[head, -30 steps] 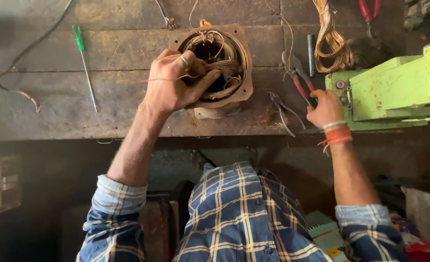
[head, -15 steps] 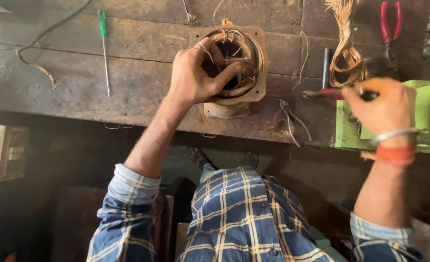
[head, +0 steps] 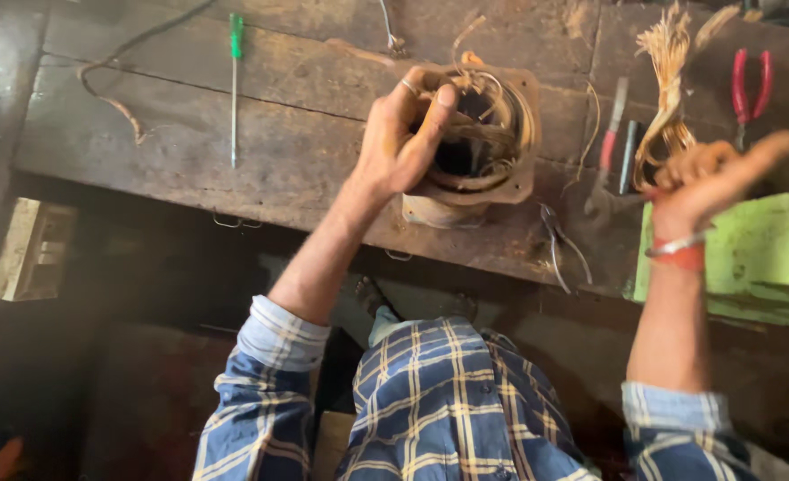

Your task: The person inserts a bundle of copper wire into a cylindrical motor stator, then uses pliers to pull, cut, and arrange the wire inside the stator slots. The person repeatedly adjusts the wire by hand and with pliers, working on different sections of the stator throughout the clip.

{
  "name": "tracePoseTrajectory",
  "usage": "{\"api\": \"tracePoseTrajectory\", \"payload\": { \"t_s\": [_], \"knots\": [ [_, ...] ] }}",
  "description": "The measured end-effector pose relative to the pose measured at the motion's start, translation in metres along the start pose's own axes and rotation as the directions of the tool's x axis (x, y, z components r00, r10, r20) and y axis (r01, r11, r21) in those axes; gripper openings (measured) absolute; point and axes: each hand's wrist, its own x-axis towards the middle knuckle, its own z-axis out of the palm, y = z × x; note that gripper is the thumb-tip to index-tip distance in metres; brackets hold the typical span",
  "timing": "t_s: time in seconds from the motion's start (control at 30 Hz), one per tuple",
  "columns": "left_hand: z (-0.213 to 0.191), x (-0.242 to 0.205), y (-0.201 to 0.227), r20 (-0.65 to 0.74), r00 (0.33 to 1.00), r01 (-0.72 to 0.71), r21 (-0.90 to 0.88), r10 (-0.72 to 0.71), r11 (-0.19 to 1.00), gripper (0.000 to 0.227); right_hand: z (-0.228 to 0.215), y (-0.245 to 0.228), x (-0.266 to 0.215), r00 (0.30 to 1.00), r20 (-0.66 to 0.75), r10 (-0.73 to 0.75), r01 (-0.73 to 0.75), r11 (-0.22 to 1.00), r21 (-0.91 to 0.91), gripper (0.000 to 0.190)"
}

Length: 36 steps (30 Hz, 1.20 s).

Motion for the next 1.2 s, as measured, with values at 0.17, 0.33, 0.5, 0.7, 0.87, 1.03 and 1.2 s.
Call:
{"api": "tracePoseTrajectory", "payload": {
  "t_s": [0.17, 0.33, 0.5, 0.7, 0.87, 1.03, 1.2],
  "knots": [
    [0.003, -0.004, -0.016, -0.110, 0.992, 0.045, -0.097, -0.056, 0.994, 0.024, 0.051, -0.080, -0.048, 0.983, 0.061, -0.171, 0.121, 0.869, 0.480, 0.056],
    [0.005, -0.009, -0.034, -0.137, 0.988, 0.029, -0.264, -0.068, 0.964, 0.023, 0.130, -0.124, -0.118, 0.941, 0.053, -0.335, 0.211, 0.700, 0.682, 0.052],
    [0.002, -0.008, -0.038, -0.100, 0.994, 0.021, -0.262, -0.049, 0.965, 0.025, 0.206, -0.102, -0.160, 0.703, 0.380, -0.601, 0.510, 0.799, 0.319, 0.060],
    [-0.031, 0.019, -0.032, -0.217, 0.967, 0.005, -0.507, -0.133, 0.862, 0.075, 0.256, -0.078, -0.171, 0.662, 0.349, -0.663, 0.592, 0.749, 0.298, 0.068],
    [-0.063, 0.031, 0.016, -0.520, 0.822, -0.141, 0.211, 0.234, 0.967, 0.075, 0.259, -0.093, -0.177, 0.525, 0.575, -0.628, 0.732, 0.677, 0.072, 0.059],
    [-0.011, 0.040, 0.048, 0.115, 0.977, -0.170, -0.090, 0.180, 0.981, 0.084, 0.277, -0.091, -0.175, 0.517, 0.518, -0.682, 0.734, 0.664, 0.142, 0.055],
    [0.021, 0.040, 0.034, 0.358, 0.906, -0.073, -0.393, 0.225, 0.917, 0.090, 0.275, -0.090, -0.178, 0.535, 0.562, -0.631, 0.701, 0.702, 0.121, 0.059]
  ]
}}
